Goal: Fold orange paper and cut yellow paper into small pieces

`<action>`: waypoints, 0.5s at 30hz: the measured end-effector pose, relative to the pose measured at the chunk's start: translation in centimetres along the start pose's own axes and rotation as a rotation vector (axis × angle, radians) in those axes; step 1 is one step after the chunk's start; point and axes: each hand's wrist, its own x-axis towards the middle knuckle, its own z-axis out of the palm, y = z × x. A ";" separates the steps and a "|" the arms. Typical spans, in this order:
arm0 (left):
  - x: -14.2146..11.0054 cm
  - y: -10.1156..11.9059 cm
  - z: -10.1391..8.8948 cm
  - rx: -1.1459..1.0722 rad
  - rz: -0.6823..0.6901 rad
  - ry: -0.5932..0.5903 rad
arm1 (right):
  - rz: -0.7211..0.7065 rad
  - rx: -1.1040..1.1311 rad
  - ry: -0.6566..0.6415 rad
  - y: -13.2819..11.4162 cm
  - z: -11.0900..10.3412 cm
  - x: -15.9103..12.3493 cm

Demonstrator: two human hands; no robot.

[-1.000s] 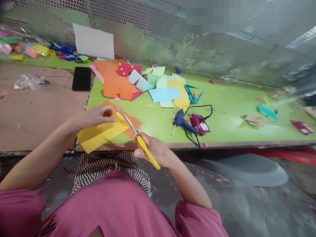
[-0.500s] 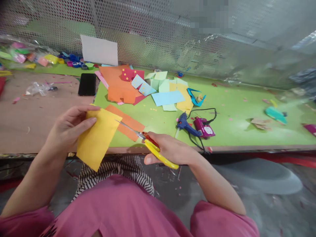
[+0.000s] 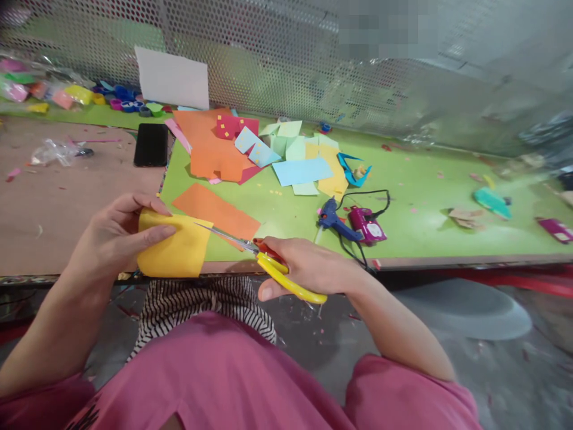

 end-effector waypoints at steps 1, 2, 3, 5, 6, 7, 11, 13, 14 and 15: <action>-0.1 0.1 0.0 -0.015 -0.020 -0.015 | 0.014 -0.016 -0.014 -0.3 -0.1 0.0; -0.2 0.3 0.0 -0.026 -0.041 -0.025 | 0.028 -0.030 -0.028 -0.5 -0.2 0.0; -0.2 0.4 0.0 -0.032 -0.063 -0.031 | 0.041 -0.041 -0.039 -0.7 -0.3 0.0; -0.4 0.8 0.1 -0.030 -0.111 -0.033 | 0.063 -0.055 -0.051 -1.0 -0.4 0.1; -0.5 0.9 0.1 -0.024 -0.139 -0.035 | 0.071 -0.058 -0.056 -1.1 -0.5 0.2; -0.6 1.0 0.2 -0.014 -0.166 -0.038 | 0.077 -0.063 -0.062 -1.2 -0.5 0.3; -0.9 1.1 0.1 0.065 -0.203 -0.048 | 0.087 -0.088 -0.063 -1.6 -0.4 0.5; -1.0 1.0 -0.1 0.108 -0.180 -0.040 | 0.089 -0.117 -0.046 -1.8 -0.3 0.4; -1.1 1.0 -0.2 0.128 -0.160 -0.038 | 0.091 -0.135 -0.034 -2.0 -0.3 0.4; -1.1 1.0 -0.3 0.149 -0.136 -0.036 | 0.094 -0.154 -0.021 -2.1 -0.2 0.3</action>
